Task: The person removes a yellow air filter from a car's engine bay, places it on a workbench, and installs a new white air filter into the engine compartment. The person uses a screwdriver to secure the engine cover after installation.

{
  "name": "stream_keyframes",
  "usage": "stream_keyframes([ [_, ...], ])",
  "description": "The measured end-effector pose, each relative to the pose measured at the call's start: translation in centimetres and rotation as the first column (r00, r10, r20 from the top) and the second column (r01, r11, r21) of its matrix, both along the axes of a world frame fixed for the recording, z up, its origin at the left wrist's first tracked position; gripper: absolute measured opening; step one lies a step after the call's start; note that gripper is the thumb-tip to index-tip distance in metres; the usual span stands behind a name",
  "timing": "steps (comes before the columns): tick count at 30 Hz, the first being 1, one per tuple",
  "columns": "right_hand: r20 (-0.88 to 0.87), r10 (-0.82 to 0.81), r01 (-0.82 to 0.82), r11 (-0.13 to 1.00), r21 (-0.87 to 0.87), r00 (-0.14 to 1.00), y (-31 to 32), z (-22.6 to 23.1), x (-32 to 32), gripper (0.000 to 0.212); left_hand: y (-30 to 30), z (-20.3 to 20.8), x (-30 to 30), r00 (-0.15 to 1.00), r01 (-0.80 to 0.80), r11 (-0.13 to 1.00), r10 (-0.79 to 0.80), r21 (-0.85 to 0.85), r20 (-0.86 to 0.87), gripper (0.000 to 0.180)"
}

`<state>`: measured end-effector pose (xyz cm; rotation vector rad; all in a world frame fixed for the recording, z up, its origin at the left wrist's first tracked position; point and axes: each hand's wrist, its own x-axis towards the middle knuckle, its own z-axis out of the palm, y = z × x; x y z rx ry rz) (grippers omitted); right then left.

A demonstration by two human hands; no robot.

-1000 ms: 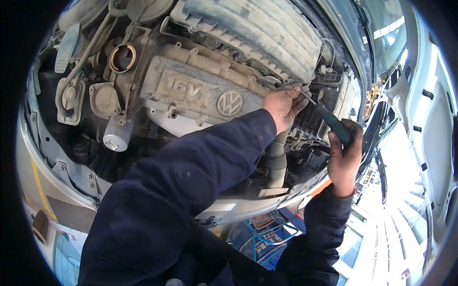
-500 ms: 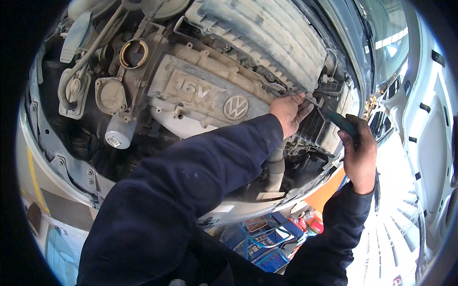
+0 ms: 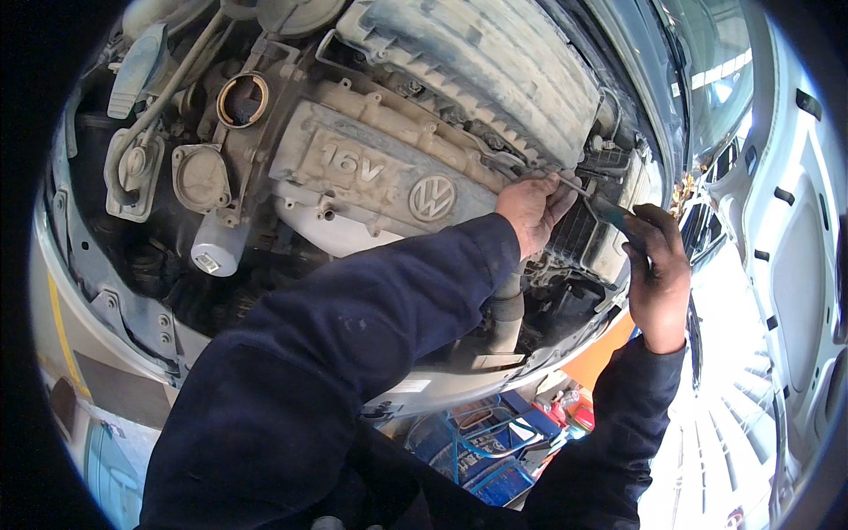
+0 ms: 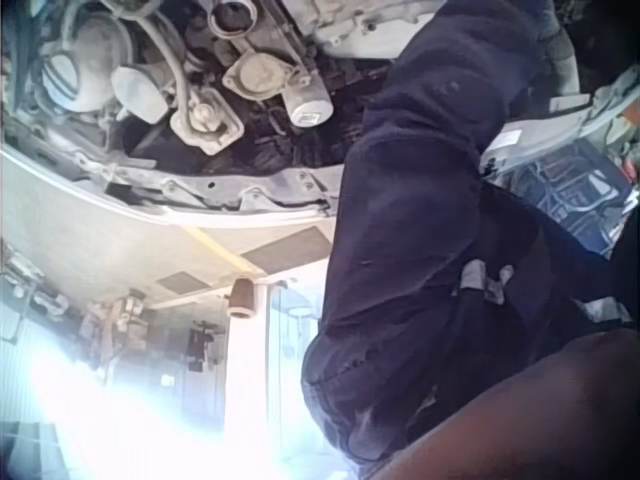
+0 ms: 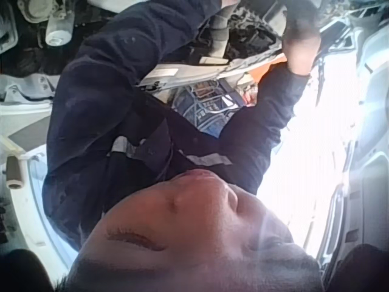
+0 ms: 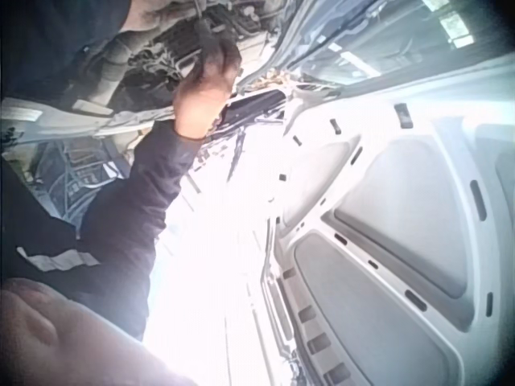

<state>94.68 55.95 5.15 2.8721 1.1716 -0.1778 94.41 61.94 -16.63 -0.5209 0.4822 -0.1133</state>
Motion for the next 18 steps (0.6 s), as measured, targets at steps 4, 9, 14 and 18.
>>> stream_keyframes([
  [4, 0.086, 0.175, -0.166, 0.981, -0.101, 0.981, 0.8, 0.0, 0.6, 0.032, -0.2, -0.1, -0.1, 1.0, -0.027, 0.999, 0.027, -0.026, 0.002, 0.009],
  [9, 0.016, 0.061, -0.06, 0.997, -0.045, 0.998, 1.1, 0.4, 0.4, 0.036, -0.3, -0.9, 0.1, 0.999, -0.024, 0.999, 0.026, -0.046, 0.047, 0.008],
  [14, 0.005, 0.052, -0.051, 0.998, -0.023, 0.999, 0.3, 0.4, 0.4, 0.039, -0.4, -0.6, 0.2, 1.0, 0.007, 1.0, -0.007, -0.027, -0.009, 0.012],
  [18, -0.015, -0.072, 0.072, 0.997, 0.021, 0.997, 0.6, 0.0, 0.1, 0.028, -0.4, -0.9, 0.2, 1.0, 0.013, 1.0, -0.014, -0.026, -0.013, 0.009],
])
